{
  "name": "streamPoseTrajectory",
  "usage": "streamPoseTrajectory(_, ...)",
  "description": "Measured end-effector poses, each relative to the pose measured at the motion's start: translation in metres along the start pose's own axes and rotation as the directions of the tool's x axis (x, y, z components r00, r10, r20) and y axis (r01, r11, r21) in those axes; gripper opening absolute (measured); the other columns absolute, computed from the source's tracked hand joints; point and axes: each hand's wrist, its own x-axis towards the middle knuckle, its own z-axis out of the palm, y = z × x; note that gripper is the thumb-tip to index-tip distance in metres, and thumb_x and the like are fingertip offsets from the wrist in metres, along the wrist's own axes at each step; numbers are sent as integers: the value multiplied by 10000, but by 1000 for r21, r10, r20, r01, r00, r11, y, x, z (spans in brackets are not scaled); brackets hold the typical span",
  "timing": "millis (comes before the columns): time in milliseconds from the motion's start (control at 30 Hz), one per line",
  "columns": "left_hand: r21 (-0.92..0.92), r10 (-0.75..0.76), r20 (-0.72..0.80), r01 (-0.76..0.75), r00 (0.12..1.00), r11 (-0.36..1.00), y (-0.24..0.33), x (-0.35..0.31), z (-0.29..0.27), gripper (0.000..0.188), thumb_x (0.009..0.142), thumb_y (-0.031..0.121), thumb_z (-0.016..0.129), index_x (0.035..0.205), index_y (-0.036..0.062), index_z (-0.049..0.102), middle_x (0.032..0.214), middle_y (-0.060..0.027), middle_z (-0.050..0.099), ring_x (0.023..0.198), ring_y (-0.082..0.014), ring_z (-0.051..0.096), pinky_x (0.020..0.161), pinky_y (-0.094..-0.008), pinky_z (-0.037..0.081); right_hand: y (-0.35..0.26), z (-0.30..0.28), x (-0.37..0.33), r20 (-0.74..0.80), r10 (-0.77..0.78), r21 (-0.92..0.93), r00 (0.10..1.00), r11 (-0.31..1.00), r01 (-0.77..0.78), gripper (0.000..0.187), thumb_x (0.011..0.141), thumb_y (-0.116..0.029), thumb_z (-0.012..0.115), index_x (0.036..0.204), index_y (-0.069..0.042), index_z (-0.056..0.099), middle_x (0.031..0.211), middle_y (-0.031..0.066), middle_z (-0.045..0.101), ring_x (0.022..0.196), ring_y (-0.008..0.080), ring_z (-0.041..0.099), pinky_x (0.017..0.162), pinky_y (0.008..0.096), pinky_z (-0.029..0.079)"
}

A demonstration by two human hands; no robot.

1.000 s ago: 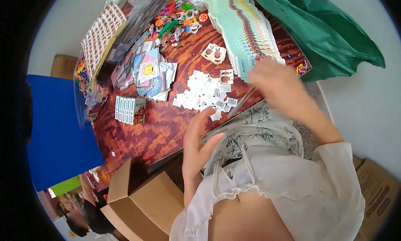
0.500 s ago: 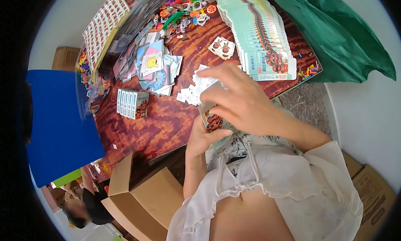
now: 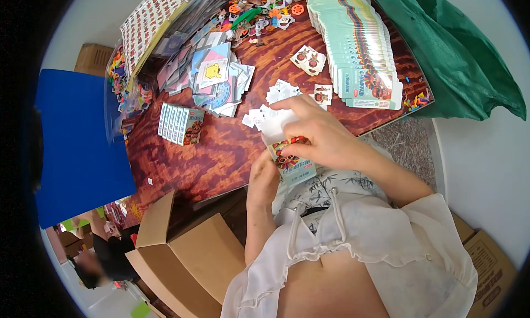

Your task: Placing individual small packets or cards into small decorative cardboard boxes at a workstation.

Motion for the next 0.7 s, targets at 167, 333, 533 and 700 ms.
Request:
streamPoseTrajectory(167, 249, -7, -45, 18, 999, 968, 1, -7, -6, 263, 943, 36, 635, 1199, -16, 605, 1069, -37, 674, 977, -90, 610, 857, -239, 477, 6, 10, -7, -70, 66, 140, 995, 989, -56, 184, 778, -87, 763, 909, -44, 641, 1393, 148, 491, 1275, 287, 481, 993, 397, 419)
streamPoseTrajectory(333, 215, 121, -152, -86, 981, 973, -3, -16, 1, 255, 918, -11, 647, 1168, -21, 595, 1072, -56, 672, 984, -109, 623, 851, -246, 493, 7, 11, -14, -113, 166, 384, 980, 916, -111, 437, 837, -44, 706, 1257, -32, 586, 1357, 111, 516, 1228, 191, 523, 939, 330, 484)
streamPoseTrajectory(533, 190, 173, -201, -134, 964, 973, -4, -20, 8, 334, 885, -83, 645, 1205, -41, 560, 1139, -100, 655, 1039, -148, 633, 891, -271, 508, 6, 24, -19, -69, 257, 629, 964, 761, -159, 333, 934, 11, 599, 1266, 2, 624, 1087, 50, 632, 993, 102, 600, 856, 245, 480)
streamPoseTrajectory(700, 424, 239, -207, -133, 949, 896, 0, -21, 27, 443, 909, -86, 616, 1326, -18, 485, 1181, -127, 638, 1053, -187, 651, 887, -294, 536, 22, 15, -28, -21, 241, 485, 970, 851, -201, 190, 924, -17, 628, 1106, 22, 666, 971, 23, 617, 900, 80, 583, 772, 218, 459)
